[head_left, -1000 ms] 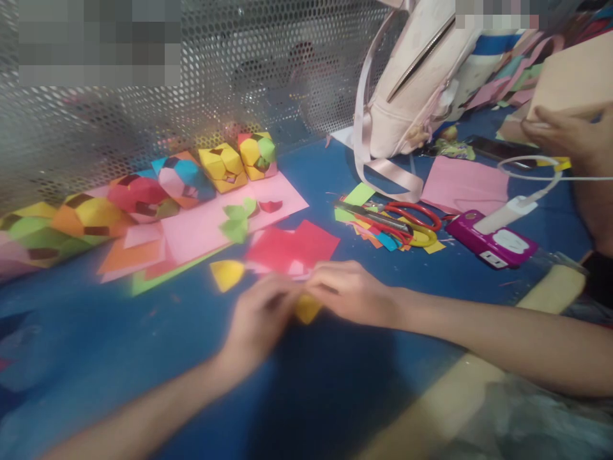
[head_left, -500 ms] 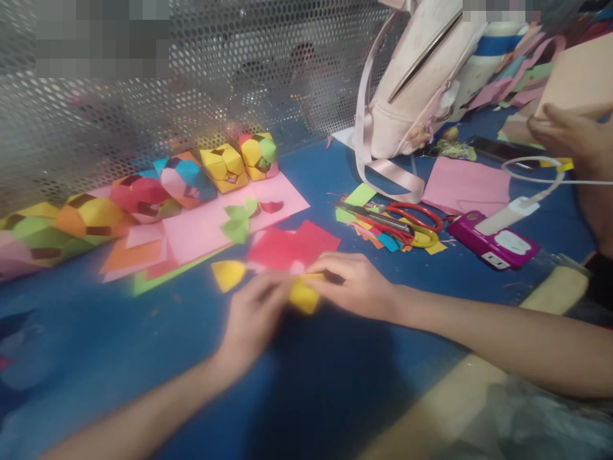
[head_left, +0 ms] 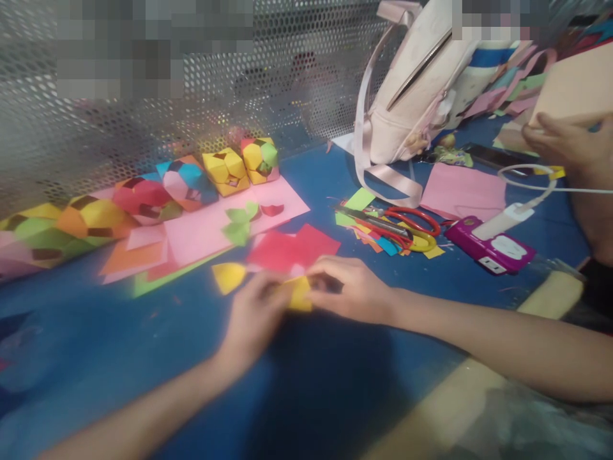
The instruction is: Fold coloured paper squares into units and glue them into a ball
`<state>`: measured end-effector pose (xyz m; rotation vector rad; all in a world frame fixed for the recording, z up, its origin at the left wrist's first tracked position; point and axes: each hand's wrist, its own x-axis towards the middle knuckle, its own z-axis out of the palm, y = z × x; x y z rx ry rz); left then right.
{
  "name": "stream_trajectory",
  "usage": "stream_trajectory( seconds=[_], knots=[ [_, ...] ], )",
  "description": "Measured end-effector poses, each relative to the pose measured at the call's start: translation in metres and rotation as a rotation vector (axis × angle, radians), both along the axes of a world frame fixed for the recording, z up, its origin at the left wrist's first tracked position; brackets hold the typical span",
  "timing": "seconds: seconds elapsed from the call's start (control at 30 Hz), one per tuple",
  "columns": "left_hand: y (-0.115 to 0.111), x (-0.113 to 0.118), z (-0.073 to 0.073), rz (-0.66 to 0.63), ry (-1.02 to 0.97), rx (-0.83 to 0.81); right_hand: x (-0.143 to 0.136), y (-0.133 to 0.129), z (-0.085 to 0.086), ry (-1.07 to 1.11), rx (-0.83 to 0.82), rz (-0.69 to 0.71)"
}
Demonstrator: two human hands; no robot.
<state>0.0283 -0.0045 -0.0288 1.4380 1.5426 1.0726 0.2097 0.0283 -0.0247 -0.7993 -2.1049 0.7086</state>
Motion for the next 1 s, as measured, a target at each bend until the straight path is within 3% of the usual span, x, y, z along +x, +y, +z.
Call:
stream_trajectory(
  seconds=[0.13, 0.3, 0.57, 0.83, 1.0],
  knots=[
    [0.0, 0.0, 0.0, -0.01, -0.019, -0.018, -0.002, -0.002, -0.002, -0.037, -0.069, 0.0],
    [0.0, 0.001, 0.001, -0.076, -0.019, -0.066, -0.004, -0.002, -0.005, -0.038, -0.044, -0.02],
    [0.0, -0.002, 0.004, -0.191, 0.116, -0.002, -0.004, -0.002, -0.003, -0.03, -0.052, 0.026],
    [0.004, -0.008, -0.004, -0.248, 0.091, -0.003, -0.006, 0.001, -0.01, 0.006, 0.075, 0.026],
    [0.004, -0.007, -0.005, -0.245, 0.098, -0.032, -0.005, 0.0, -0.011, 0.017, 0.071, 0.011]
  ],
)
